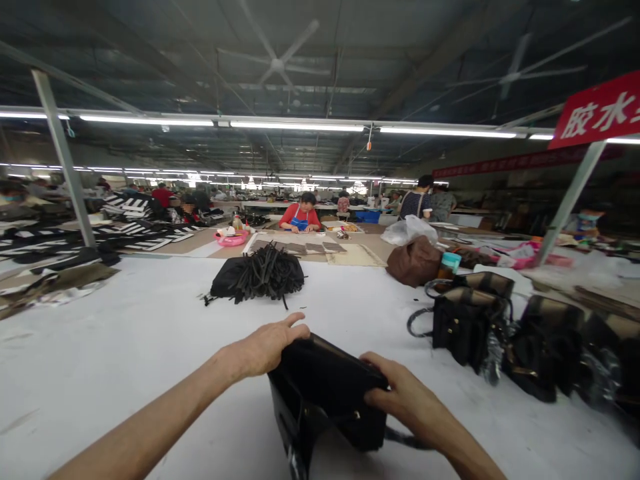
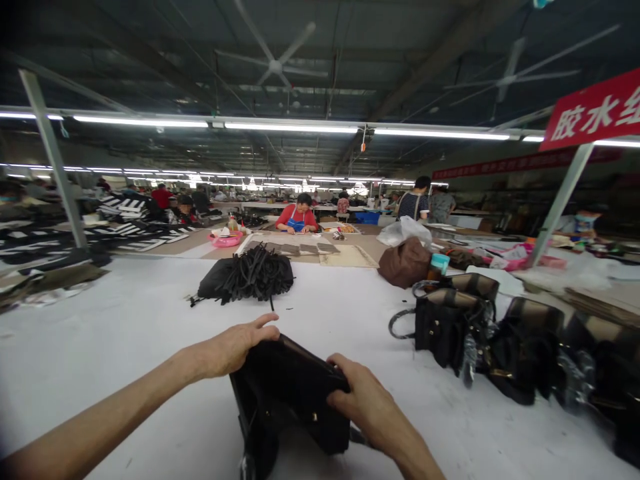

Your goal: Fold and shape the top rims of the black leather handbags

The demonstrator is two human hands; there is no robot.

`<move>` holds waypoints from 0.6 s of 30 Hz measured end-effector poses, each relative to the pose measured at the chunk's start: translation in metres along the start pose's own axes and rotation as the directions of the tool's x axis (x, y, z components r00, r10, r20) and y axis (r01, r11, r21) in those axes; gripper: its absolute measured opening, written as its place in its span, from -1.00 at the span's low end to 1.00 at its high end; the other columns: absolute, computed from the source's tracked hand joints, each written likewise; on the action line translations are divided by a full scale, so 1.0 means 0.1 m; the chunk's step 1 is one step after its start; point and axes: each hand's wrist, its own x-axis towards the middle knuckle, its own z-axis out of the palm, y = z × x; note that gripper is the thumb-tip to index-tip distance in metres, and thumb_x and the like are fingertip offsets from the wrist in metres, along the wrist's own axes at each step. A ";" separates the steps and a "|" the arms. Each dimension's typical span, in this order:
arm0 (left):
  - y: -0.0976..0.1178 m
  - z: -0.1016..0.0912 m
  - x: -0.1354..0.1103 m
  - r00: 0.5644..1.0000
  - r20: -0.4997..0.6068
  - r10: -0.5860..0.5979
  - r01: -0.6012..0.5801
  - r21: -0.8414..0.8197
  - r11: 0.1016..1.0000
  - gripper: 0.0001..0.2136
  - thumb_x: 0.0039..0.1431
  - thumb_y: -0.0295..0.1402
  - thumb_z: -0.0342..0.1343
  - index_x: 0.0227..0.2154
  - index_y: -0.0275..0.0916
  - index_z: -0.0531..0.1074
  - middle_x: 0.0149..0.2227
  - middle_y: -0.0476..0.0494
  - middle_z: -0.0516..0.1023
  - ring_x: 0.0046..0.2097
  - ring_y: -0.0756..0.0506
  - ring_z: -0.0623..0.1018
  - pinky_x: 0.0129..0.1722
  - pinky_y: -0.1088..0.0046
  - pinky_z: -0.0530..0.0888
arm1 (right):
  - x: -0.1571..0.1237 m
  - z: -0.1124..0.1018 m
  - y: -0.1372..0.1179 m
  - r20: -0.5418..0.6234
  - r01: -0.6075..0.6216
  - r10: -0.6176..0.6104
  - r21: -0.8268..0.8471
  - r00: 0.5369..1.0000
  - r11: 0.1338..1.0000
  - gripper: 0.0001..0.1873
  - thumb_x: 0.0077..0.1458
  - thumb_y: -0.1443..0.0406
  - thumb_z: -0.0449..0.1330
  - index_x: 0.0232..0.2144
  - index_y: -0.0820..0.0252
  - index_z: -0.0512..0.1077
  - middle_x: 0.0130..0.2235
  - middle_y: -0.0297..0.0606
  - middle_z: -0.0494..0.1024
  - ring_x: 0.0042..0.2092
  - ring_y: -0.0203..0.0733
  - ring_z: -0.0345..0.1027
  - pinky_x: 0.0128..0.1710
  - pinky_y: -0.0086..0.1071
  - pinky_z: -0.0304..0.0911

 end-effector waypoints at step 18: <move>0.18 0.04 0.27 0.992 -0.095 0.089 -0.099 -0.114 0.989 -0.65 -0.17 -0.56 0.03 -0.25 -0.12 0.30 0.10 -0.01 0.17 0.01 -0.12 0.32 -0.05 0.44 0.25 | -0.02 0.06 0.23 -0.057 0.010 -0.001 0.166 0.998 0.986 -0.70 -0.23 0.30 0.14 -0.32 0.15 0.39 -0.39 -0.41 0.45 -0.36 -0.27 0.23 -0.40 -0.49 0.06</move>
